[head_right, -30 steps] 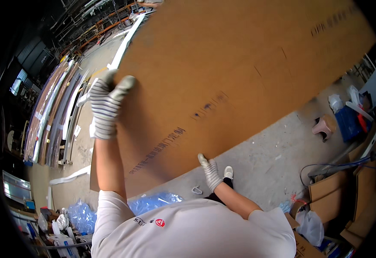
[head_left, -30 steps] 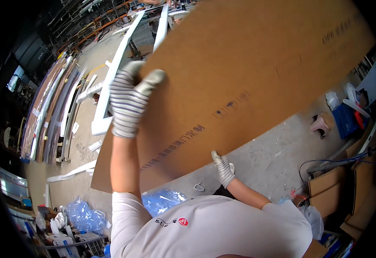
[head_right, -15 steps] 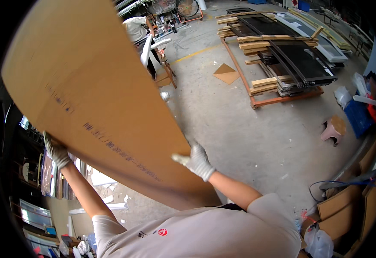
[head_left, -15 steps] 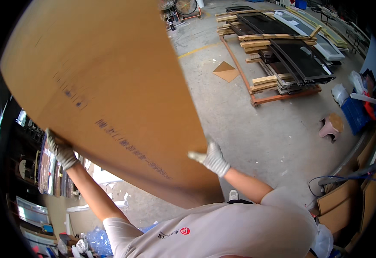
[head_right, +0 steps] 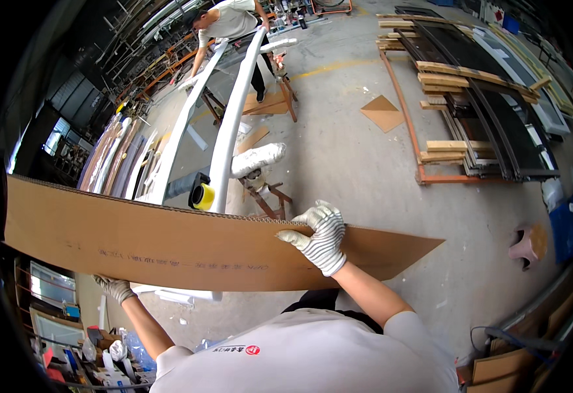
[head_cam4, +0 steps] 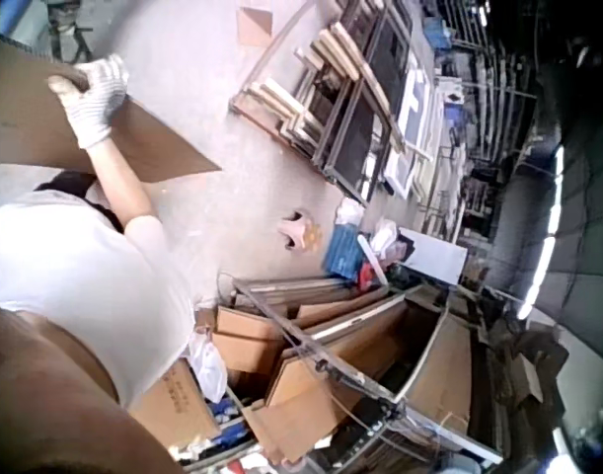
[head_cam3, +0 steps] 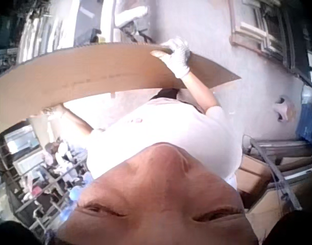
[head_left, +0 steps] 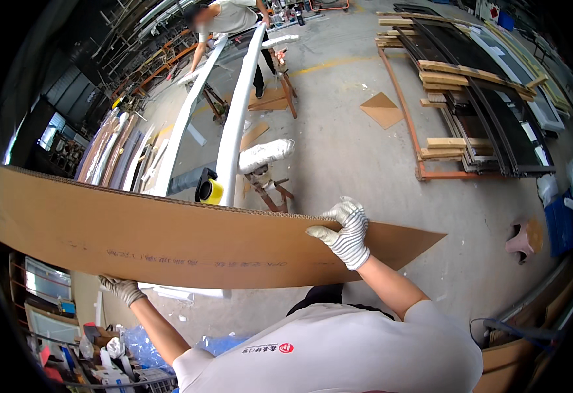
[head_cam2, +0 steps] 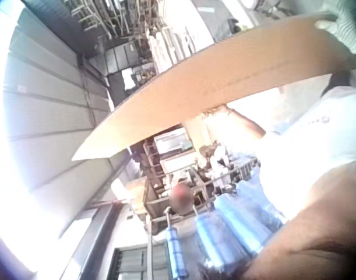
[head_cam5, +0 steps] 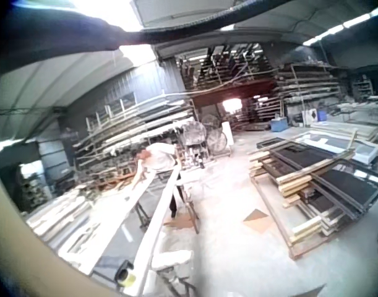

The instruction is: The person cleans a glass panel with a compressed air tool, applies foam padding to the edges of the frame, cuts and tapes the foam to secure it, and then places a large cardboard sheet over the panel with the help of another person.

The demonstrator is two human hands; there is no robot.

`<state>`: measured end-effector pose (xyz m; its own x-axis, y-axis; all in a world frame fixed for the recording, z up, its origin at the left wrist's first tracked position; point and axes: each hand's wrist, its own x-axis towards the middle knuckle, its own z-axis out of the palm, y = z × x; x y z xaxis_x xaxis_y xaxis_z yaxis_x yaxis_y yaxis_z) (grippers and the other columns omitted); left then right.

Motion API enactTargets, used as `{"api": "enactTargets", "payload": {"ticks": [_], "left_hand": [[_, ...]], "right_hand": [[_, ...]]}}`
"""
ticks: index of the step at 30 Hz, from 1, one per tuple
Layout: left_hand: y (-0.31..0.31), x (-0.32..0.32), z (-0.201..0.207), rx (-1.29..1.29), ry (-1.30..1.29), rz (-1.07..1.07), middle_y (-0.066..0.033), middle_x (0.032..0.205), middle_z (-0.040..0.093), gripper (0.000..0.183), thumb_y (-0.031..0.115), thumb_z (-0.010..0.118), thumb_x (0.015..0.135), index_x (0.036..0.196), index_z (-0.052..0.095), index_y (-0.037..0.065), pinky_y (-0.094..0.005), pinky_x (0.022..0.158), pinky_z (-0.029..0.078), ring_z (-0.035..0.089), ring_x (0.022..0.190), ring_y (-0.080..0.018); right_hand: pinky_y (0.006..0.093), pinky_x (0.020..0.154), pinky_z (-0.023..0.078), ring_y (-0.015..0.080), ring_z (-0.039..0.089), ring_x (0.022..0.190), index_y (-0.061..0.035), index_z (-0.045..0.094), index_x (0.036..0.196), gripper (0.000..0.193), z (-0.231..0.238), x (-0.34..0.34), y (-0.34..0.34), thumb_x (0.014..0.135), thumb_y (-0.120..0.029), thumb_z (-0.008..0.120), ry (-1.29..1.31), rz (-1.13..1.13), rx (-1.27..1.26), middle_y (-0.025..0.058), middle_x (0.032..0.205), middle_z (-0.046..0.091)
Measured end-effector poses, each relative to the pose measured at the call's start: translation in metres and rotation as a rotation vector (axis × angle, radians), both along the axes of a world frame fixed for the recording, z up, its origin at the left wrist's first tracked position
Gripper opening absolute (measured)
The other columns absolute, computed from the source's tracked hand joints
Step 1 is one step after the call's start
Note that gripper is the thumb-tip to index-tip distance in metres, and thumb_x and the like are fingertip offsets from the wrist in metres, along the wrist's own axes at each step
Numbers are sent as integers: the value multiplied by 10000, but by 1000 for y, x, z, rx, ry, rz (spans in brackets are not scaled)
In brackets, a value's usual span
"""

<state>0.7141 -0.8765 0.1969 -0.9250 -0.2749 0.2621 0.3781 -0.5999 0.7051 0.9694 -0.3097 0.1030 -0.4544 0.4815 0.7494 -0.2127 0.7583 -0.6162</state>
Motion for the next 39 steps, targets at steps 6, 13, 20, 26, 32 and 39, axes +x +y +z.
{"api": "enactTargets", "payload": {"ticks": [6, 13, 20, 26, 32, 39], "left_hand": [[96, -31, -79, 149, -217, 62, 36, 707, 529, 396, 487, 462, 864, 1042, 561, 148, -445, 868, 410, 515, 778, -153], [162, -105, -132, 452, -444, 230, -29, 1101, 621, 505, 535, 599, 726, 1075, 627, 171, -535, 909, 429, 541, 1070, -239], [159, -153, -236, 346, 103, -381, 14, 878, 603, 382, 451, 679, 675, 934, 636, 174, -513, 901, 447, 566, 917, -197], [360, -174, -157, 680, -506, 210, -27, 1111, 620, 562, 476, 689, 643, 1110, 600, 176, -511, 924, 441, 569, 1025, -252], [474, -233, -109, 684, -568, 173, -82, 1283, 495, 782, 607, 649, 604, 1231, 506, 163, -562, 938, 414, 484, 1142, -315], [514, -342, -121, 674, -488, 315, -126, 1395, 321, 997, 744, 541, 623, 1372, 290, 134, -570, 1015, 317, 350, 1255, -343]], "right_hand": [[395, 789, 473, 187, 539, 549, -172, 559, 602, 384, 87, -107, 62, 653, -499, 753, 68, 53, 349, -12, 551, 528], [373, 843, 472, 156, 534, 559, -166, 575, 661, 368, 154, -233, 111, 693, -505, 714, 165, 120, 606, -24, 567, 524], [387, 847, 487, 177, 580, 573, -134, 610, 634, 398, 178, -378, 189, 653, -515, 724, 371, 283, 633, 9, 563, 572], [388, 857, 488, 153, 578, 568, -148, 612, 638, 381, 182, -451, 288, 648, -511, 729, 424, 389, 673, -18, 567, 571], [390, 921, 442, 125, 525, 562, -192, 591, 659, 403, 194, -519, 373, 575, -546, 762, 470, 405, 659, -62, 550, 502], [416, 955, 427, 113, 528, 652, -223, 583, 716, 409, 182, -599, 429, 566, -556, 767, 466, 357, 696, -85, 613, 505]]}}
